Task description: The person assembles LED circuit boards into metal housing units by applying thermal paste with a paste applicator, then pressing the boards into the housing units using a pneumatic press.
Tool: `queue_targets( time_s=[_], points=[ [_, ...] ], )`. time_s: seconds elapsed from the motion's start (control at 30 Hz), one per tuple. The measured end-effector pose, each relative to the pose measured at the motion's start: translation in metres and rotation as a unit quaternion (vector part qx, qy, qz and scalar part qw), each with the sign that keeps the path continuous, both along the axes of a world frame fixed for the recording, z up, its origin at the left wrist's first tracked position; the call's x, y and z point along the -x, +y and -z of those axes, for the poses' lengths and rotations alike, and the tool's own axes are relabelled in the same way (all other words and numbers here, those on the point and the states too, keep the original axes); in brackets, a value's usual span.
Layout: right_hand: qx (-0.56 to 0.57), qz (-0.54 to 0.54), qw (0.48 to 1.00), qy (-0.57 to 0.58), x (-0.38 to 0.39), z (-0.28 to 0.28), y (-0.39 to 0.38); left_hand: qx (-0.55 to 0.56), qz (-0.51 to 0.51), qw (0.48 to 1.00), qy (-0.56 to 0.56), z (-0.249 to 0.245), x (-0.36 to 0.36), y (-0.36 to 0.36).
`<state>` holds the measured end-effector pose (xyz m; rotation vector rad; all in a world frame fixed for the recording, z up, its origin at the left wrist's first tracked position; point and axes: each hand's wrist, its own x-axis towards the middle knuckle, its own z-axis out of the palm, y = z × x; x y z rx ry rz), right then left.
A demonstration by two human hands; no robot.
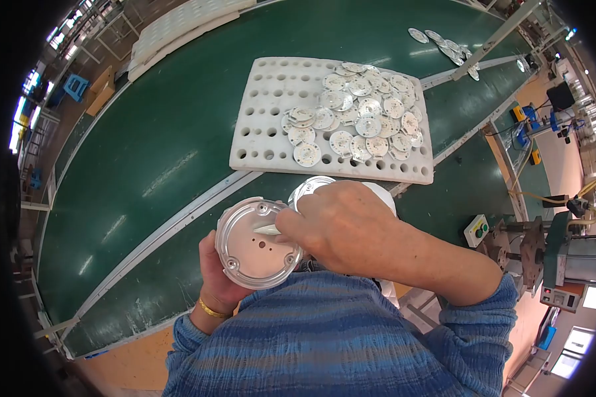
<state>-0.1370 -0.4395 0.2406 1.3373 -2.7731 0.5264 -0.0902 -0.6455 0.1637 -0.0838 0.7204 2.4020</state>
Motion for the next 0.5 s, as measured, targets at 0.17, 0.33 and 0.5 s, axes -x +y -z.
queue_targets(
  time_s=[0.17,0.33,0.5],
  points=[
    [0.004,-0.013,1.0,-0.004,0.003,0.0,-0.012,-0.013,-0.003,1.0,-0.018,-0.01,-0.001,-0.01],
    [0.005,-0.028,1.0,-0.006,0.004,-0.003,-0.02,0.012,-0.006,1.0,0.005,-0.006,-0.004,-0.018],
    [-0.009,-0.038,0.999,-0.017,0.004,-0.003,-0.022,-0.026,-0.031,0.999,-0.013,0.003,-0.007,-0.02]
  ],
)
